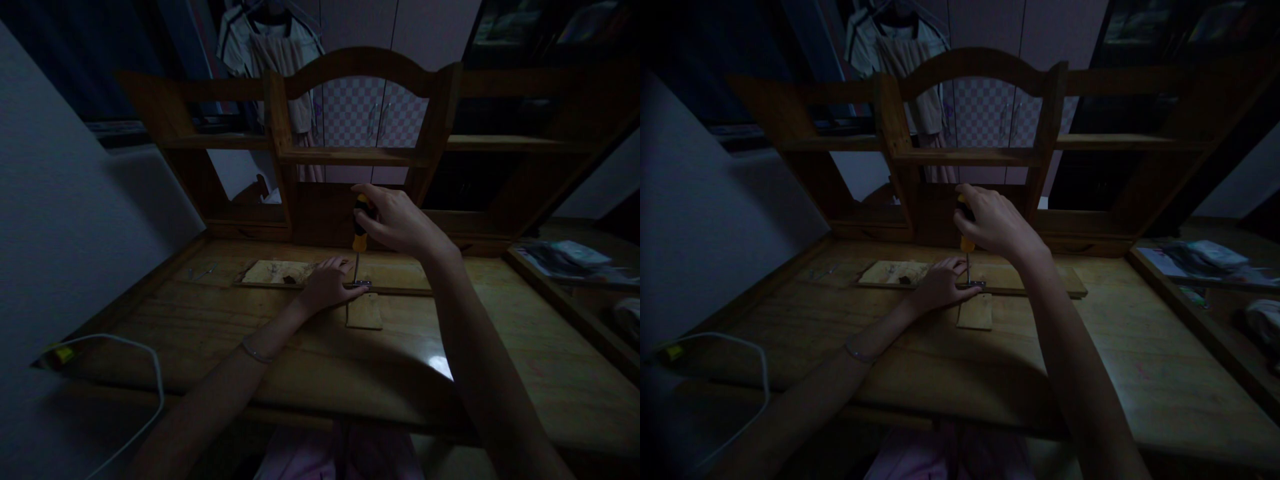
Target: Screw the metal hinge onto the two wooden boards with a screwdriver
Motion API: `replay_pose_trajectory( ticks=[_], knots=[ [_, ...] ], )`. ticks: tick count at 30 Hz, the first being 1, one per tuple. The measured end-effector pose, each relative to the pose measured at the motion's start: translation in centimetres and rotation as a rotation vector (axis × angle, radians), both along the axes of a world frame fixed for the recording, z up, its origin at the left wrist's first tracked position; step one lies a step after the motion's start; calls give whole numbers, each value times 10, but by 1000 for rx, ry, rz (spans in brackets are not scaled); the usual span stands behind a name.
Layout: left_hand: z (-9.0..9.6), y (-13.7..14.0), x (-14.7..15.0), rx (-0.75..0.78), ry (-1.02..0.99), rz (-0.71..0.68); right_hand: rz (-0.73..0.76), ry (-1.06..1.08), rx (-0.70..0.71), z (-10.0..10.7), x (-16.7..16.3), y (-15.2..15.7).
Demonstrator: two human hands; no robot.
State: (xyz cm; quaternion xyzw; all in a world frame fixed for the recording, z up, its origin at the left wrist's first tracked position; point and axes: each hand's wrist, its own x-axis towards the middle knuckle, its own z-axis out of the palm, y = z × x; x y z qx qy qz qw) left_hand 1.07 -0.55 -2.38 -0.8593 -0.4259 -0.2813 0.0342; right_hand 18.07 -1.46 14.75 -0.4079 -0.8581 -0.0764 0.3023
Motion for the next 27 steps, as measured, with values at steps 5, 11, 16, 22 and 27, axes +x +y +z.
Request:
replay_pose_trajectory(
  ticks=[5,11,16,22,27],
  knots=[
    [-3,5,-3,-31,-31,-63,-1,3,-5,0,-1,-1],
    [-11,14,-4,-67,-152,-234,-4,-1,-2,-1,-1,0],
    [-16,20,-4,-92,-260,-274,-3,-1,3,-1,-1,1],
    [-15,20,-5,-152,-253,-282,-12,-9,4,-1,-1,0],
    [-16,22,-5,-187,-253,-264,-10,-6,11,-1,-1,0]
  ],
)
